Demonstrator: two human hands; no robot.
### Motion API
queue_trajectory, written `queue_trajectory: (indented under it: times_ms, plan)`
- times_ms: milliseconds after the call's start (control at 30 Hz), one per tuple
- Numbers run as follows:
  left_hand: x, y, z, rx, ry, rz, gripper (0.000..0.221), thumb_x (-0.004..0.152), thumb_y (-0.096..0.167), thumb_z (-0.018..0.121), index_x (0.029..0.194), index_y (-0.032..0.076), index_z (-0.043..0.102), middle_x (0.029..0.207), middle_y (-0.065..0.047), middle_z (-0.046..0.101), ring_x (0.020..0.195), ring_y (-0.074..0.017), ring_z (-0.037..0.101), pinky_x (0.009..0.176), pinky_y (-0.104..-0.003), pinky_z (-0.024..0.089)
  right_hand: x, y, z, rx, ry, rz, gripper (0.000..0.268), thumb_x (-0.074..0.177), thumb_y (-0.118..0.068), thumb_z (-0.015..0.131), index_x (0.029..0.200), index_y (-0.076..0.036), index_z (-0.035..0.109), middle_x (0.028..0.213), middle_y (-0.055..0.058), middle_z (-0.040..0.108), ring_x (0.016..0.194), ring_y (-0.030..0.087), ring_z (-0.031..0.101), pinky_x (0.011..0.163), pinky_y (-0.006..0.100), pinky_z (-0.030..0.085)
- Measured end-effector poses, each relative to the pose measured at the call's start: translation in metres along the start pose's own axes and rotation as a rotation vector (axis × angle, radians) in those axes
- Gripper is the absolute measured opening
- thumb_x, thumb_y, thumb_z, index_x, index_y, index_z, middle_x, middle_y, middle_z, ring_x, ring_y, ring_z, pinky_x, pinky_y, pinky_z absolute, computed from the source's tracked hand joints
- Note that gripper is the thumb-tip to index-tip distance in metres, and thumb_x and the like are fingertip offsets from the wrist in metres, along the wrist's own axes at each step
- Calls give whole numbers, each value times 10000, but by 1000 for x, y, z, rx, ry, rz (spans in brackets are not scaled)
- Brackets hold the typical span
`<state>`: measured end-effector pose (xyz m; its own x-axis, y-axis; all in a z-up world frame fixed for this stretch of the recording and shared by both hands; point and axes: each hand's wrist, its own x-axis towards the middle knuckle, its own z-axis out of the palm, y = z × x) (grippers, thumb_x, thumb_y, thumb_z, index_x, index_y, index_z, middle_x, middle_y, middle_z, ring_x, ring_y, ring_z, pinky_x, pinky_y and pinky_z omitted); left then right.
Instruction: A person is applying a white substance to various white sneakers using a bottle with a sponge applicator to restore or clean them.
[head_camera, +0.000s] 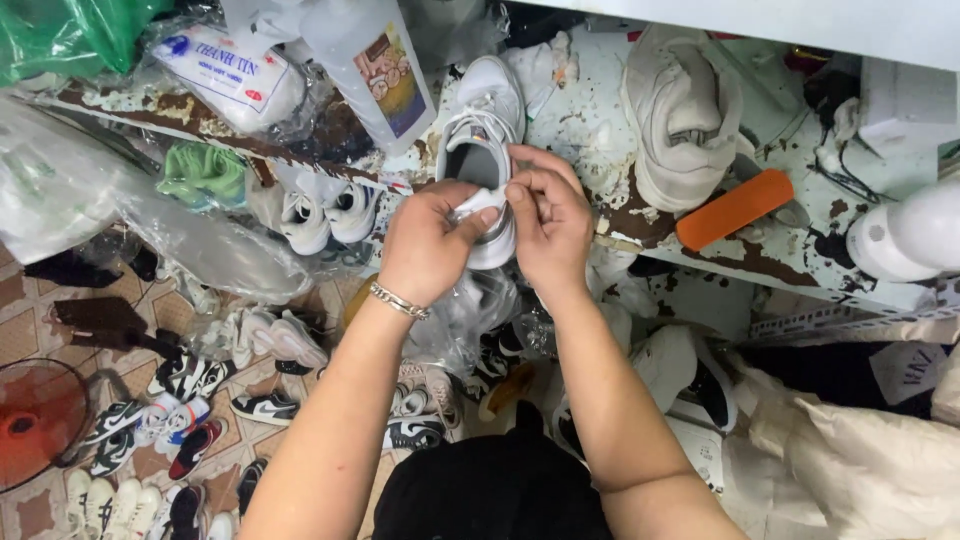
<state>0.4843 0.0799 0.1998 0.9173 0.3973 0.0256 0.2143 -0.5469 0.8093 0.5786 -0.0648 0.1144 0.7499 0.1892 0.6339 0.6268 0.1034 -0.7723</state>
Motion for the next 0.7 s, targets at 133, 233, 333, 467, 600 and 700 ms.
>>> queue_trajectory:
  times_ms: [133,233,333,467,600,700]
  plan:
    - [2,4,-2,22,6,16,169,1130,269,877,1232,171,969,1083,-143,899,1168,-475,879,982,-571,688,5,-18,7,11,-5,-35,110,1214,-97,840,1118,-48,861,1495,126,859,1403,406,853,1156,513,704]
    - [2,1,-2,23,4,12,227,1128,307,882,1270,151,965,1109,-168,900,1190,-518,865,1022,-596,677,5,3,3,60,34,-2,120,1217,-23,806,1103,8,829,1444,202,853,1349,397,862,1118,509,712]
    - [-2,6,-4,25,0,5,218,1125,307,883,1262,161,968,1091,-151,900,1181,-499,873,1021,-581,680,6,-1,3,35,16,-28,106,1187,-2,837,1082,0,858,1418,183,865,1313,409,879,1099,514,717]
    - [-4,4,-4,11,1,41,188,1143,289,862,1250,171,962,1094,-142,885,1178,-485,867,996,-578,681,3,-4,7,25,3,-57,96,1184,-59,869,1097,-17,875,1442,164,863,1306,413,883,1116,529,719]
    - [-4,5,-5,2,8,19,198,1125,318,869,1255,207,968,1126,-122,894,1216,-492,864,1046,-597,678,3,-3,8,52,44,-19,98,1180,9,837,1083,16,853,1386,191,864,1259,376,890,1095,499,713]
    - [-3,2,-2,21,5,-13,185,1123,307,861,1249,240,978,1155,-100,899,1228,-491,860,1063,-610,679,5,-18,12,2,20,-50,84,1133,23,896,1055,-3,876,1374,174,867,1248,403,888,1098,522,712]
